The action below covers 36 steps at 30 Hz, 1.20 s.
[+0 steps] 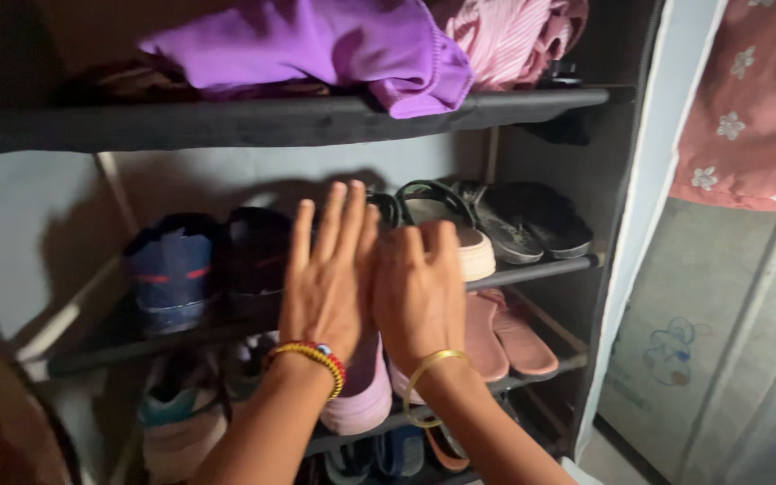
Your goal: The person organizes a shoe rack by picking up various shoes and sandals from the floor and placing them on the shelves. They handle pink sandals, dark sneakers, and green sandals, arranging them neatly on the rack.
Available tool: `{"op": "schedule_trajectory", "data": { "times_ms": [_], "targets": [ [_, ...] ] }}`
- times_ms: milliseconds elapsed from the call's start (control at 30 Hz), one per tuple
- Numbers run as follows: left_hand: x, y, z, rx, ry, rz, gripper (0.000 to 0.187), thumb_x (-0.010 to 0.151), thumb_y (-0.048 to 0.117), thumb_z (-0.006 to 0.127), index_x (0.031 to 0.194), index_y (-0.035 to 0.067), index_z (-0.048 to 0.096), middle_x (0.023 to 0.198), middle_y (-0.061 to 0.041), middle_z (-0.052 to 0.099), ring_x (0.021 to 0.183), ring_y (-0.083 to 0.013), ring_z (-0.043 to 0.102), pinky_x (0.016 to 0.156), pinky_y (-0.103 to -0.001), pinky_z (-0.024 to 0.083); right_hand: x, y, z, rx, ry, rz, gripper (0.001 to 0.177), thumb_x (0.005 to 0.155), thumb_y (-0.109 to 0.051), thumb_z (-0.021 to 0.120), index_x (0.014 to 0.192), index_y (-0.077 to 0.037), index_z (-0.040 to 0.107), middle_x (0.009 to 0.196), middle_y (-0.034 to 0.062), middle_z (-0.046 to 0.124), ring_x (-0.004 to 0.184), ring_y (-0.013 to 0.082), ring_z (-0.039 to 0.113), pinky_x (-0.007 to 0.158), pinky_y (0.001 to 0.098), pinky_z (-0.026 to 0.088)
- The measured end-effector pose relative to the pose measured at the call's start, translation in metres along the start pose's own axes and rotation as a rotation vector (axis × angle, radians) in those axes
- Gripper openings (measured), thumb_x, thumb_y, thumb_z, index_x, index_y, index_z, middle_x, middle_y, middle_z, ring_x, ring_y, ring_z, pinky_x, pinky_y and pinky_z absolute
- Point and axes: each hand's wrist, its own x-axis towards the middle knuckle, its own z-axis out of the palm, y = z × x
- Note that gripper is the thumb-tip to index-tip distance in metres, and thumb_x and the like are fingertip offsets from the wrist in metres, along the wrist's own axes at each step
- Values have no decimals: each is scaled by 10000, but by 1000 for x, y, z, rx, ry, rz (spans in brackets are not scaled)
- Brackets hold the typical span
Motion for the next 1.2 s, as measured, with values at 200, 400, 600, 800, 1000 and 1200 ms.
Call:
{"op": "schedule_trajectory", "data": {
  "times_ms": [200,400,600,800,1000,1200],
  "targets": [
    [-39,-52,-14,-91,79,-297,677,918,309,585,1488,-18,422,1611,-267,294,1519,-418,231,1210,-595,164,-3,-48,38,234,-148,43,307,895,-100,648,1171,26,603,1121,283,586,1027,489,576,899,521,493],
    [-59,-78,1,-69,4,-627,704,902,280,655,1516,30,417,1591,-298,294,1454,-490,290,1148,-629,246,-6,-78,68,158,-363,279,722,869,-330,694,1447,-6,407,1231,375,534,1049,538,589,891,533,504],
    [-72,-88,14,-111,95,-597,747,900,304,693,1514,11,385,1566,-330,285,1413,-524,330,1136,-618,313,-1,-79,82,136,-553,444,698,1008,-431,514,1575,-71,323,1124,349,657,1005,508,670,898,544,527],
    [-68,-96,2,-272,26,-772,874,872,85,714,1584,-5,216,1609,-346,242,1399,-490,444,1079,-465,474,-6,-72,78,101,-557,310,1020,767,-481,725,1547,-40,240,1038,290,690,916,467,697,827,511,556],
    [-57,-100,-23,-449,-188,-984,1085,768,258,835,1578,59,141,1523,-367,268,1215,-507,551,950,-509,526,-3,-76,78,23,-609,349,1134,720,-536,750,1574,-45,188,1001,218,730,902,412,726,786,484,583],
    [-47,-105,-30,-406,-414,-1057,994,794,344,835,1582,251,236,1422,-320,435,1090,-500,653,904,-528,568,2,-80,80,-60,-719,394,1220,700,-661,760,1587,-125,116,1026,218,718,929,415,723,795,493,581]
  ]
}}
